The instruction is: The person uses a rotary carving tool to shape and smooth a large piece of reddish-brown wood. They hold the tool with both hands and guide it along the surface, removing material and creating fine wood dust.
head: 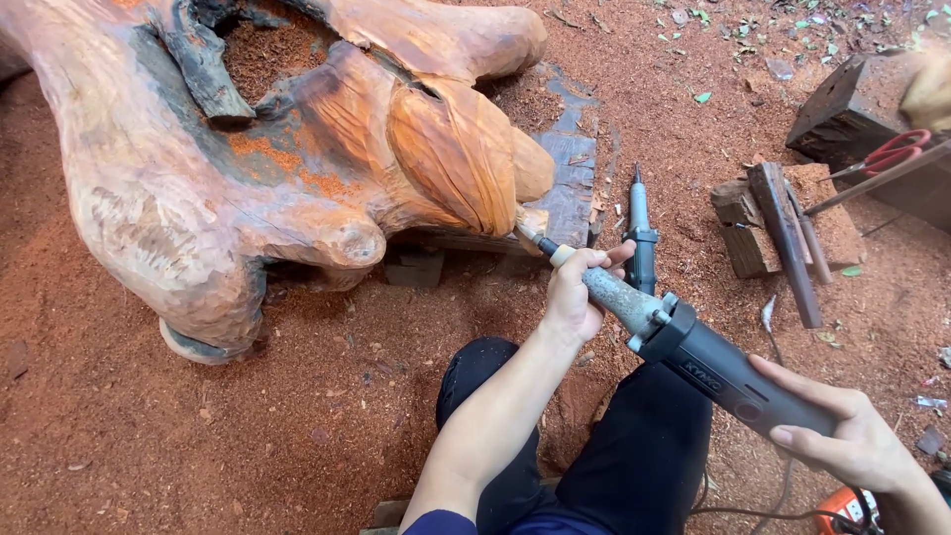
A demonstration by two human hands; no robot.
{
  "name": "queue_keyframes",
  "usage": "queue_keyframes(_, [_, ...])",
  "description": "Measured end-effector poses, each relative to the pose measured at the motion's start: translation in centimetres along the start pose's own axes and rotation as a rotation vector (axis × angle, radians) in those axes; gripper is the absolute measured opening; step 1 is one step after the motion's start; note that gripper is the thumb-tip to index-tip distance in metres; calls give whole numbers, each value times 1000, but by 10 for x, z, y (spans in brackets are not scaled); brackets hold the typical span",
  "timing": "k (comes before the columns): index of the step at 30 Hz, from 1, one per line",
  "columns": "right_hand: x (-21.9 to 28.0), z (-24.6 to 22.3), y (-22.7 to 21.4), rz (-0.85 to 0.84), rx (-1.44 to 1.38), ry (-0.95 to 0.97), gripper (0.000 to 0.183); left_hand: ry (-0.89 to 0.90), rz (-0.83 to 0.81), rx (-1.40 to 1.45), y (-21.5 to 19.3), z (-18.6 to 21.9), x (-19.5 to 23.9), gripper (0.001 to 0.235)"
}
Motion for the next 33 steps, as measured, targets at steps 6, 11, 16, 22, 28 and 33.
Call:
queue_keyframes(6, [-2, -1, -2, 27, 8, 16, 84, -7, -24, -3, 1, 5, -4, 4])
queue_keyframes(11, [2, -16, -1, 49, 9, 48, 83, -29, -66, -29, 3, 1, -6, 6])
queue_keyframes(16, [12, -18, 1, 52, -15, 119, 86, -66, -113, 8, 4, -5, -2, 2])
queue_keyframes(22, [18, -22, 2, 33, 42, 106, 86, -76, -111, 1, 3, -9, 5, 6])
queue_keyframes(28, [23, -17, 11, 69, -63, 191, 87, -15, -120, -24, -2, -8, 5, 9])
queue_keyframes(33, [22, -2, 10, 48, -50, 63, 86, -11, -105, -22, 1, -4, 12, 4])
Point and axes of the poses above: each hand's wrist, its own x-axis away from the middle knuckle, its own y-axis out of the palm, z = x × y, the point moved 9 cm from there along -x, towards the middle knuckle, and after that the axes turned 12 degrees about -y, right-handed, at the moved point
